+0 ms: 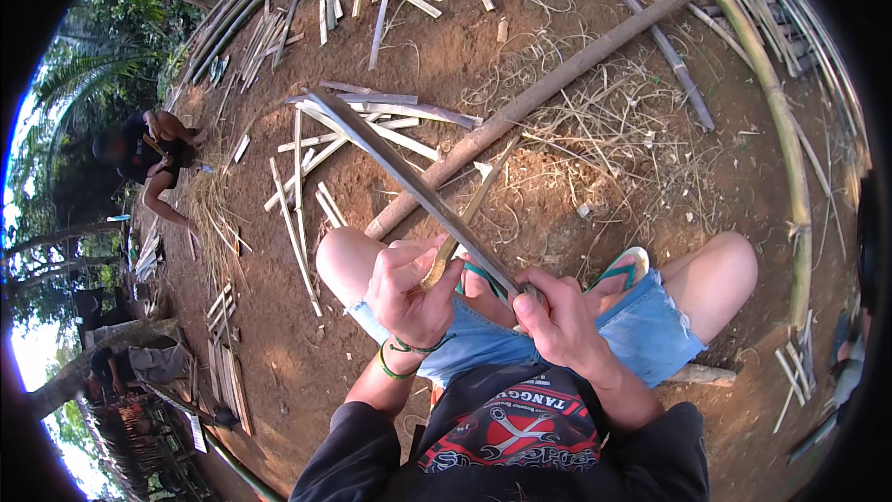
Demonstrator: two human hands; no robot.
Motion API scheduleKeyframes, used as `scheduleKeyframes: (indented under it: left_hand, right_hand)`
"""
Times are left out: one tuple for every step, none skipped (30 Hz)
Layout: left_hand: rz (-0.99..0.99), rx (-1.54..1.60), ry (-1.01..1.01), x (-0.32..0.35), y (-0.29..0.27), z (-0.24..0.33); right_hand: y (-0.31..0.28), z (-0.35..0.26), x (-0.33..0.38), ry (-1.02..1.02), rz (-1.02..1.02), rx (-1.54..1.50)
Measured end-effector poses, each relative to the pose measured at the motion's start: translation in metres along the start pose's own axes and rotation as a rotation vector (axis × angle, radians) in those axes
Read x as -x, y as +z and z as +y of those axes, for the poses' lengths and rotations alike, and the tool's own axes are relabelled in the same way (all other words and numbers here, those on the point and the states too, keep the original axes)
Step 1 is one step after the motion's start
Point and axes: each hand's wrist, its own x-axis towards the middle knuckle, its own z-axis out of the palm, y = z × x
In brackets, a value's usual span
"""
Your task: The person sits on the ground and uses a knife to shave and sharpen a piece of bamboo. They repeatedly scrape the surface and shape the tip, then set the piece aside and pick up another to continue the process.
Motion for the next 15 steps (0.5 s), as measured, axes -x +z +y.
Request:
scheduleKeyframes:
  left_hand:
    - [-0.003,0.007,-0.003,0.0,-0.002,0.0]
    - [-0.011,-0.008,-0.009,0.001,-0.003,0.0]
    - [-0.019,-0.022,-0.015,0.001,-0.004,0.001]
    - [-0.024,-0.036,-0.02,0.001,-0.005,0.001]
    - [-0.02,-0.058,-0.033,0.0,-0.006,0.001]
    - [-0.017,-0.081,-0.046,-0.001,-0.006,0.001]
    - [-0.016,-0.103,-0.06,-0.002,-0.007,-0.001]
    - [-0.014,-0.099,-0.041,-0.003,-0.009,-0.003]
    - [-0.012,-0.094,-0.022,-0.003,-0.01,-0.006]
    - [-0.011,-0.087,-0.004,-0.002,-0.01,-0.007]
    - [-0.019,-0.081,-0.014,-0.001,-0.009,-0.007]
    - [-0.027,-0.074,-0.023,0.0,-0.009,-0.006]
    - [-0.029,-0.071,-0.026,0.0,-0.008,-0.006]
    - [-0.031,-0.058,-0.015,0.0,-0.008,-0.004]
    - [-0.033,-0.045,-0.003,0.001,-0.008,-0.002]
  right_hand:
    - [-0.003,0.001,-0.002,-0.019,-0.008,0.053]
    - [-0.004,0.002,-0.004,-0.038,-0.016,0.107]
    - [-0.004,0.004,-0.007,-0.015,-0.02,0.084]
    - [-0.005,0.005,-0.009,0.006,-0.024,0.063]
    - [-0.005,0.005,-0.011,0.026,-0.028,0.043]
    - [-0.005,0.001,-0.01,0.004,-0.012,0.094]
    - [-0.003,-0.012,-0.009,-0.017,0.005,0.143]
    - [-0.002,-0.018,-0.01,-0.039,0.023,0.192]
    - [-0.002,-0.016,-0.011,-0.041,0.012,0.192]
    - [-0.001,-0.011,-0.011,-0.041,0.003,0.193]
    - [-0.001,-0.006,-0.012,-0.041,-0.006,0.193]
    - [-0.003,-0.002,-0.019,0.01,0.047,0.262]
    - [-0.004,0.006,-0.023,0.074,0.066,0.269]
    - [-0.006,0.015,-0.026,0.138,0.086,0.275]
    - [-0.008,0.02,-0.028,0.202,0.106,0.28]
